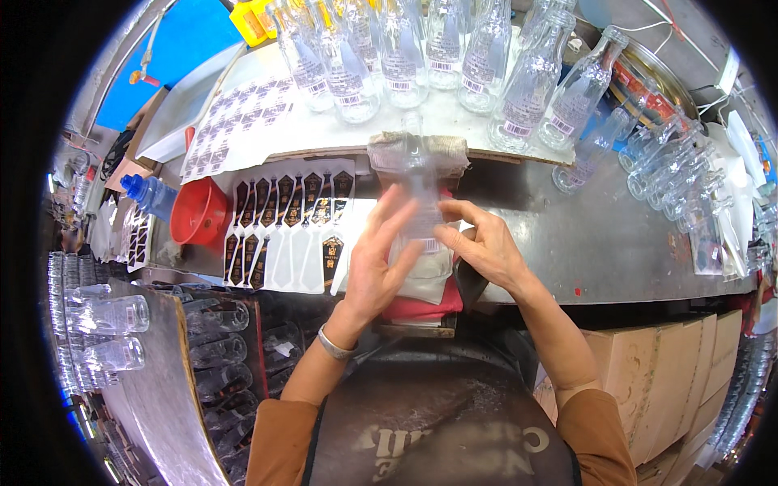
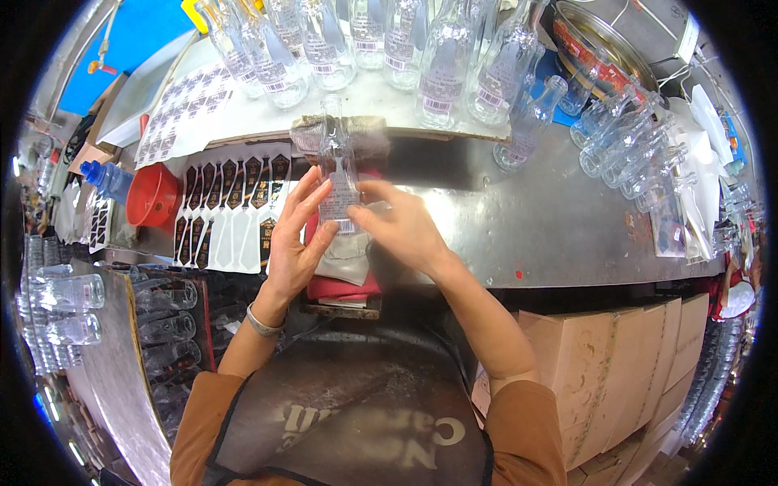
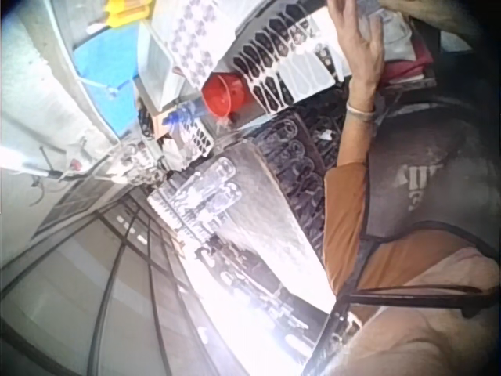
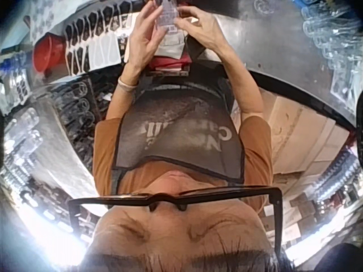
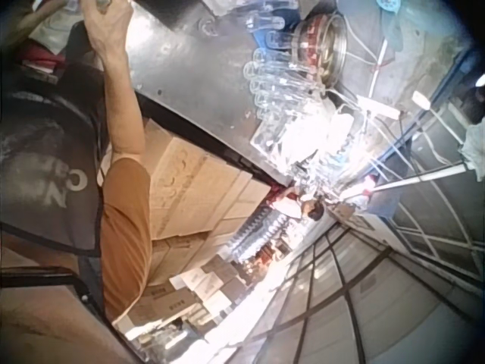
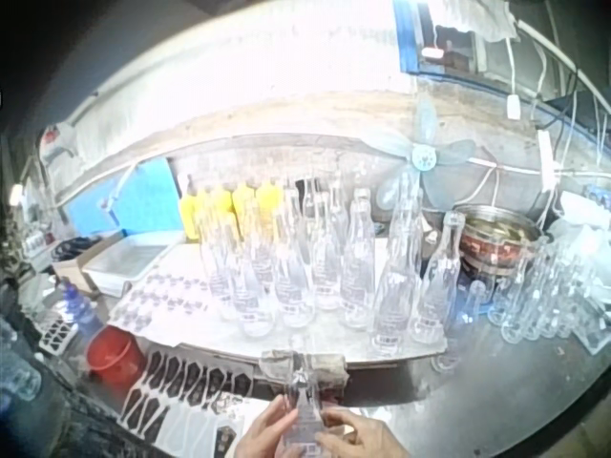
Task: The person repeatedly picks up clear plastic bottles, applies a label to each bottle using a handheld applicator, and places the labeled bottles on the counter. The person handles bottles one at a time throughout the clip.
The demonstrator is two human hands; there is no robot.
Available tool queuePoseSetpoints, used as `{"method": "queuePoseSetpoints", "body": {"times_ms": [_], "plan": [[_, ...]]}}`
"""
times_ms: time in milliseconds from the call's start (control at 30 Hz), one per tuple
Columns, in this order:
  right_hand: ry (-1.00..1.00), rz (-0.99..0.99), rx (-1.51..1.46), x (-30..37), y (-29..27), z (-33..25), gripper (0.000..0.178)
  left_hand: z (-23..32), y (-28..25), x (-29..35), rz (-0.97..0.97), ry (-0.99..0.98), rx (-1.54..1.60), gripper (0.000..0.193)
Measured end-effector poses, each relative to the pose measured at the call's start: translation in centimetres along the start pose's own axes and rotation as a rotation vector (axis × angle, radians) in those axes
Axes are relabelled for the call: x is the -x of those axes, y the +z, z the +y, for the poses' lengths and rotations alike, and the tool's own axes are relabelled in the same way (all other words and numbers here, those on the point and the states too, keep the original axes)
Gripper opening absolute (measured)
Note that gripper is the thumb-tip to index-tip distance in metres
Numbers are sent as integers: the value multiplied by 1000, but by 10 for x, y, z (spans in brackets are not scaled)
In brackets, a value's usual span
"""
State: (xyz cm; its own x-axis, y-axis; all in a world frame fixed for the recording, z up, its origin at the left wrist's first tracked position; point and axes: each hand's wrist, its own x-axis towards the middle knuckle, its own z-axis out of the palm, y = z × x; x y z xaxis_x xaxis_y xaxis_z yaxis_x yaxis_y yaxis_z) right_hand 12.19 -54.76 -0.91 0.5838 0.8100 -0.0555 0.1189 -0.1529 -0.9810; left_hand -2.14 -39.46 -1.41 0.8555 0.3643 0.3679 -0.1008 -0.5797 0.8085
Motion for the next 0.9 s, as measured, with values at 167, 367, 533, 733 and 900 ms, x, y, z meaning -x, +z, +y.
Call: {"method": "queuePoseSetpoints", "body": {"times_ms": [167, 367, 533, 733, 900], "plan": [[7, -16, -17, -1, -1, 4, 53, -1, 1, 0, 4, -8, 12, 50], [175, 59, -361, -8, -15, 29, 40, 0, 4, 1, 23, -24, 24, 50], [251, 418, -829, -9, -29, 76, 32, 1, 5, 2, 24, -29, -10, 50], [95, 214, -580, 9, -22, 32, 28, 2, 4, 3, 25, -28, -17, 50], [-181, 135, -104, 6, -14, 2, 29, 4, 2, 2, 6, -11, -84, 51]]}}
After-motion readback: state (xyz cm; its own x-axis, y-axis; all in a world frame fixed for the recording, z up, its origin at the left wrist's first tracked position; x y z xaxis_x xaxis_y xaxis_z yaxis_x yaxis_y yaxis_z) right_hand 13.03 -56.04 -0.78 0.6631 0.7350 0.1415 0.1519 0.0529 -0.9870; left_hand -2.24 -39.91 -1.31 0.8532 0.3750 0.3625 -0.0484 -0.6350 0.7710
